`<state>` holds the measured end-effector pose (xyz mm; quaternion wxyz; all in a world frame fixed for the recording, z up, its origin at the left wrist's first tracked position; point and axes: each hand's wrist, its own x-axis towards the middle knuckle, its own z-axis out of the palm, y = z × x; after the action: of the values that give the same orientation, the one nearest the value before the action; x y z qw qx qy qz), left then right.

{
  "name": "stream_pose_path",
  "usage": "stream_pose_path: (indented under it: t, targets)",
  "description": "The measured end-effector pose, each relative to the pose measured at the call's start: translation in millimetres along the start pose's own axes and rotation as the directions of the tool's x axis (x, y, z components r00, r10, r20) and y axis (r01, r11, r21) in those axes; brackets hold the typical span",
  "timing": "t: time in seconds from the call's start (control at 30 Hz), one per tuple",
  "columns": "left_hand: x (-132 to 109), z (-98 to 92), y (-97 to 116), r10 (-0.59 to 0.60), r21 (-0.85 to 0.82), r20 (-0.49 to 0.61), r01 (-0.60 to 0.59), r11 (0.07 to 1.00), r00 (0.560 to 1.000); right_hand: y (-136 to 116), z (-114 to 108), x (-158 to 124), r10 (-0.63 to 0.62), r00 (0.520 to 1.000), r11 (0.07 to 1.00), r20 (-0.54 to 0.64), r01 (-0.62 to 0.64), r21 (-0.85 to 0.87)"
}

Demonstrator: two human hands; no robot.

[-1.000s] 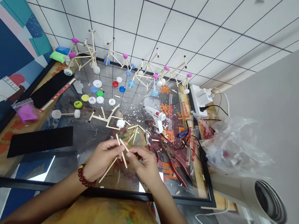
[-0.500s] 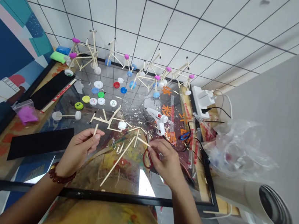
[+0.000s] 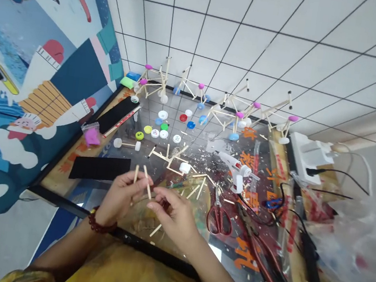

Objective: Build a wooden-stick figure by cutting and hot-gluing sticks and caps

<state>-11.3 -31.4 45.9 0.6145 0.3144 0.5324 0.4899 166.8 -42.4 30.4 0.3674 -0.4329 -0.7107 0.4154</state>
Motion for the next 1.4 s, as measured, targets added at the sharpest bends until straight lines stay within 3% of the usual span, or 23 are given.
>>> stream_pose_path:
  t: [0.17, 0.27, 0.47, 0.73, 0.83, 0.93, 1.03, 1.17, 1.3, 1.4]
  targets:
    - [44, -64.2, 33, 0.053, 0.108, -0.234, -0.028, 0.994, 0.971, 15, 6, -16, 0.038, 0.999, 0.999, 0.022, -0.038, 0.004]
    - [59, -84.7, 44, 0.016, 0.216, -0.277, 0.047, 0.975, 0.961, 24, 10, -27, 0.008, 0.999, 1.0, 0.049, -0.008, -0.01]
    - [69, -81.9, 39, 0.017, 0.365, -0.28, 0.09, 0.927, 0.96, 29, 8, -30, -0.147, 0.989, 0.986, -0.024, 0.145, -0.086]
    - [78, -90.2, 34, 0.101, 0.443, -0.278, 0.034, 0.896, 0.955, 31, 3, -25, -0.216, 0.976, 0.952, -0.015, 0.207, -0.226]
    - [66, -76.6, 38, 0.133, 0.352, -0.264, -0.033, 0.935, 0.955, 28, 2, -23, -0.228, 0.973, 0.95, -0.046, 0.212, -0.228]
    - [44, -42.7, 37, 0.095, 0.074, -0.172, -0.083, 0.994, 0.98, 21, 1, -20, -0.21, 0.975, 0.961, -0.078, 0.191, -0.202]
    - [26, -2.6, 22, 0.02, -0.122, -0.07, -0.028, 0.992, 0.997, 13, 2, -17, -0.149, 0.985, 0.983, -0.083, 0.139, -0.117]
    - [15, 33.5, -4, -0.069, -0.19, -0.005, 0.067, 0.98, 0.998, 12, 4, -14, -0.097, 0.984, 0.995, -0.149, 0.093, -0.033]
    - [13, 41.4, -18, -0.079, -0.169, 0.027, 0.082, 0.982, 0.997, 15, -3, -16, -0.05, 0.962, 0.999, -0.269, 0.053, 0.004]
    - [9, 34.4, -22, -0.062, -0.018, 0.133, 0.065, 0.998, 0.989, 16, -15, -22, 0.03, 0.942, 0.997, -0.334, -0.005, 0.078]
